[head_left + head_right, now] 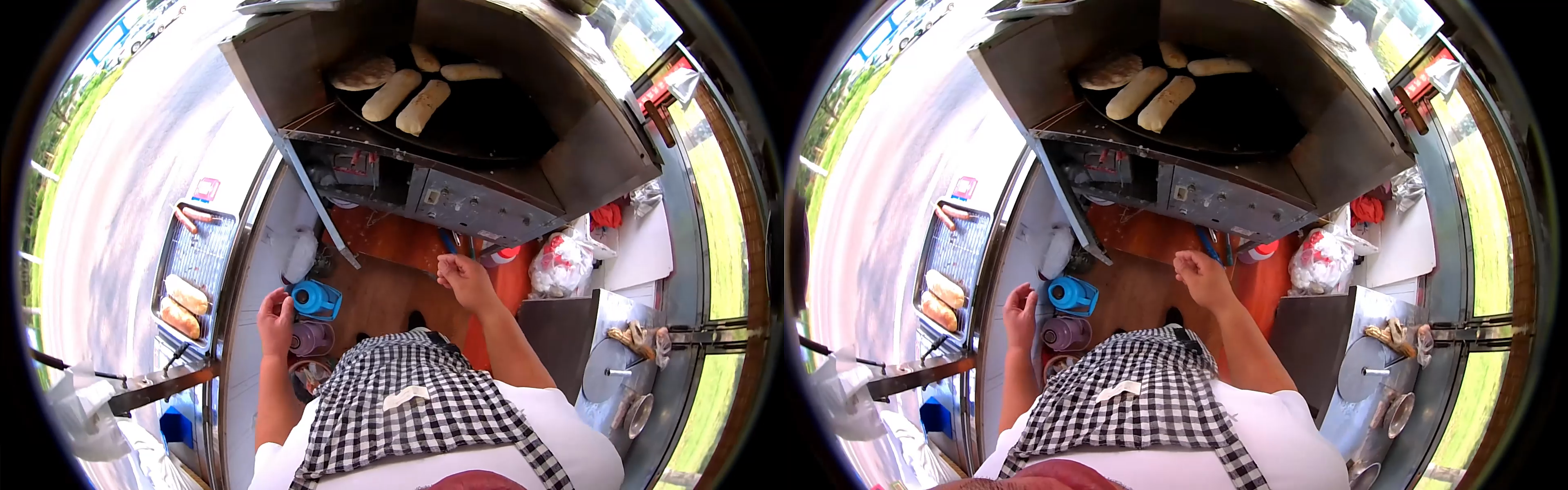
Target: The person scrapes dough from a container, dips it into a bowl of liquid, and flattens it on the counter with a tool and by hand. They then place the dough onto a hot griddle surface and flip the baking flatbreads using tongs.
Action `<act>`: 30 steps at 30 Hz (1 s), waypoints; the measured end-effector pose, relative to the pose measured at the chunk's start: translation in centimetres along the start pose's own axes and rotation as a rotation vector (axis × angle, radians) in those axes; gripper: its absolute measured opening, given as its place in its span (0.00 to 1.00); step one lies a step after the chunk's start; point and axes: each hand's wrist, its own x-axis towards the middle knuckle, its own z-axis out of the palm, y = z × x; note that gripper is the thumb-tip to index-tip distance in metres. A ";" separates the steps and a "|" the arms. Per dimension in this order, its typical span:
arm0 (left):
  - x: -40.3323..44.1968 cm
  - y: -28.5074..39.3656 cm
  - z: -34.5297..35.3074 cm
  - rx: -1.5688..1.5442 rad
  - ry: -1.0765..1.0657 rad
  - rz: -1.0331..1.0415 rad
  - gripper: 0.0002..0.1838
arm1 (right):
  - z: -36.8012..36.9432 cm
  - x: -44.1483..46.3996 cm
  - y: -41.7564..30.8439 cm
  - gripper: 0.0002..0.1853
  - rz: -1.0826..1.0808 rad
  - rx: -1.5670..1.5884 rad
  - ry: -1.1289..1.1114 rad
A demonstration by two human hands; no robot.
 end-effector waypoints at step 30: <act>26.1 32.4 42.2 1.207 -0.526 0.617 0.33 | -16.5 -2.4 5.1 0.15 0.101 0.254 0.495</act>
